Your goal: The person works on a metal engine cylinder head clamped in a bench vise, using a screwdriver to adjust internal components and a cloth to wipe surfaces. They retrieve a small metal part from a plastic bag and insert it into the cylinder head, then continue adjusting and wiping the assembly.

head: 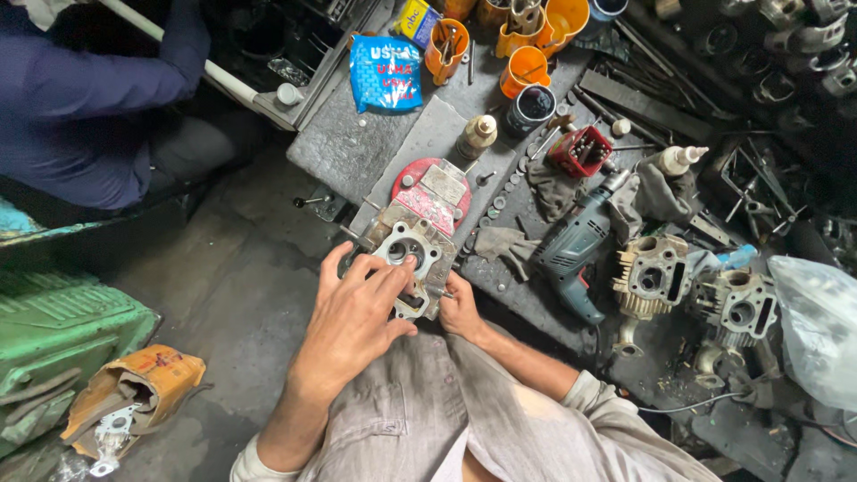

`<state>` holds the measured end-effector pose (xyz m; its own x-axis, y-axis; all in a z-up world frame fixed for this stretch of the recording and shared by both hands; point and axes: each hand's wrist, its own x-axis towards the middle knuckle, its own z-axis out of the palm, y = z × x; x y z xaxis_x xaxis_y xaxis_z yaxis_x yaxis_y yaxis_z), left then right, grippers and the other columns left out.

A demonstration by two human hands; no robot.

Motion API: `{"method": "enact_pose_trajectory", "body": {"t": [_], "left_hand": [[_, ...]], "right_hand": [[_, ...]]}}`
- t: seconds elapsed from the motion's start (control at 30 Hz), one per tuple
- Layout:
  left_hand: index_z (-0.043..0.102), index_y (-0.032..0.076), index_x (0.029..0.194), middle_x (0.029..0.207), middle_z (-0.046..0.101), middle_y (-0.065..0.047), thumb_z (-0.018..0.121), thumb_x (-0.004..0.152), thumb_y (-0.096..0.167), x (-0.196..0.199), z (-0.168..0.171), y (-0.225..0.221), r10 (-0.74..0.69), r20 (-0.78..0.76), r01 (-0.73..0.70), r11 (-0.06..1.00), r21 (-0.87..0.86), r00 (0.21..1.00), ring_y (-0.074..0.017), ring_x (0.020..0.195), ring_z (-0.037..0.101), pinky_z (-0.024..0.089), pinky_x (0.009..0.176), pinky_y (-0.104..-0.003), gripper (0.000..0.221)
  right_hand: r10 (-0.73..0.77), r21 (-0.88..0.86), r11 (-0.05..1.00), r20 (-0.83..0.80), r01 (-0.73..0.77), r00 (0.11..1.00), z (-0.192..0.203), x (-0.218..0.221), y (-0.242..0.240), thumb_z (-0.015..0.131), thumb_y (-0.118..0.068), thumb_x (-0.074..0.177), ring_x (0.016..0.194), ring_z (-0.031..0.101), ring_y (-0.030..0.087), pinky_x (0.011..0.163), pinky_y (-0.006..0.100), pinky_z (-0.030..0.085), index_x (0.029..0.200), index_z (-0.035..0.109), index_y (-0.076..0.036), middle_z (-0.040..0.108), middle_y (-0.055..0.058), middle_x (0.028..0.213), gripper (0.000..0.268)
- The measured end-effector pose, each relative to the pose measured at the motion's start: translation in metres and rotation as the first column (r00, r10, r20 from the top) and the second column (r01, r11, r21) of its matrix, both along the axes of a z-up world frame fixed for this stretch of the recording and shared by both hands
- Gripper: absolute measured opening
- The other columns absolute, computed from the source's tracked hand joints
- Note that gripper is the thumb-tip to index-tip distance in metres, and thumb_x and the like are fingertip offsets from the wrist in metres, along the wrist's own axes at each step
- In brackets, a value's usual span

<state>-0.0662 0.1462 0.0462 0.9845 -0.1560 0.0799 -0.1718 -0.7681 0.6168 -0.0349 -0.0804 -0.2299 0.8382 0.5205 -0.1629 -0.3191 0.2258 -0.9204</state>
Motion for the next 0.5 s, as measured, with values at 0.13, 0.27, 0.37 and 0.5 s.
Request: {"method": "enact_pose_trajectory", "body": {"t": [0.13, 0.27, 0.37, 0.5], "left_hand": [[0.059, 0.006, 0.133, 0.097, 0.069, 0.004, 0.090, 0.058, 0.029, 0.005, 0.004, -0.002, -0.023, -0.004, 0.023, 1.000, 0.008, 1.000, -0.0215, 0.107, 0.057, 0.029, 0.109, -0.058, 0.084], [0.060, 0.006, 0.131, 0.096, 0.069, 0.004, 0.091, 0.057, 0.029, 0.010, 0.014, 0.000, -0.032, -0.027, 0.032, 0.999, 0.004, 0.999, -0.0210, 0.106, 0.058, 0.029, 0.107, -0.057, 0.083], [0.065, 0.009, 0.121, 0.100, 0.069, 0.002, 0.091, 0.057, 0.029, 0.008, 0.011, 0.004, -0.045, -0.027, 0.044, 0.999, -0.018, 0.999, -0.0206, 0.109, 0.060, 0.030, 0.109, -0.055, 0.072], [0.064, 0.010, 0.111, 0.117, 0.069, -0.007, 0.088, 0.065, 0.031, -0.007, -0.045, 0.013, 0.037, 0.263, 0.051, 0.946, -0.321, 0.964, -0.0233, 0.113, 0.059, 0.034, 0.109, -0.054, 0.056]], "right_hand": [[-0.022, 0.013, 1.000, -0.031, 0.022, 0.999, 0.014, 0.001, 0.006, 0.045, 0.005, 0.098, 0.110, 0.068, 0.016, 0.098, 0.033, 0.055, 0.130, 0.060, 0.004, 0.070, 0.011, 0.123, 0.035], [-0.038, 0.003, 0.999, 0.004, 0.038, 0.999, 0.014, -0.002, 0.007, 0.044, 0.005, 0.097, 0.109, 0.068, 0.016, 0.098, 0.033, 0.056, 0.129, 0.061, 0.005, 0.070, 0.011, 0.122, 0.036], [-0.002, -0.037, 0.999, 0.027, 0.003, 1.000, 0.012, -0.001, 0.001, 0.045, 0.006, 0.096, 0.110, 0.067, 0.015, 0.097, 0.032, 0.055, 0.130, 0.061, 0.005, 0.070, 0.010, 0.123, 0.037], [0.148, -0.188, 0.975, 0.154, -0.119, 0.977, 0.024, 0.023, -0.012, 0.053, 0.002, 0.096, 0.110, 0.065, 0.015, 0.097, 0.031, 0.054, 0.129, 0.063, 0.005, 0.071, 0.010, 0.121, 0.034]]}}
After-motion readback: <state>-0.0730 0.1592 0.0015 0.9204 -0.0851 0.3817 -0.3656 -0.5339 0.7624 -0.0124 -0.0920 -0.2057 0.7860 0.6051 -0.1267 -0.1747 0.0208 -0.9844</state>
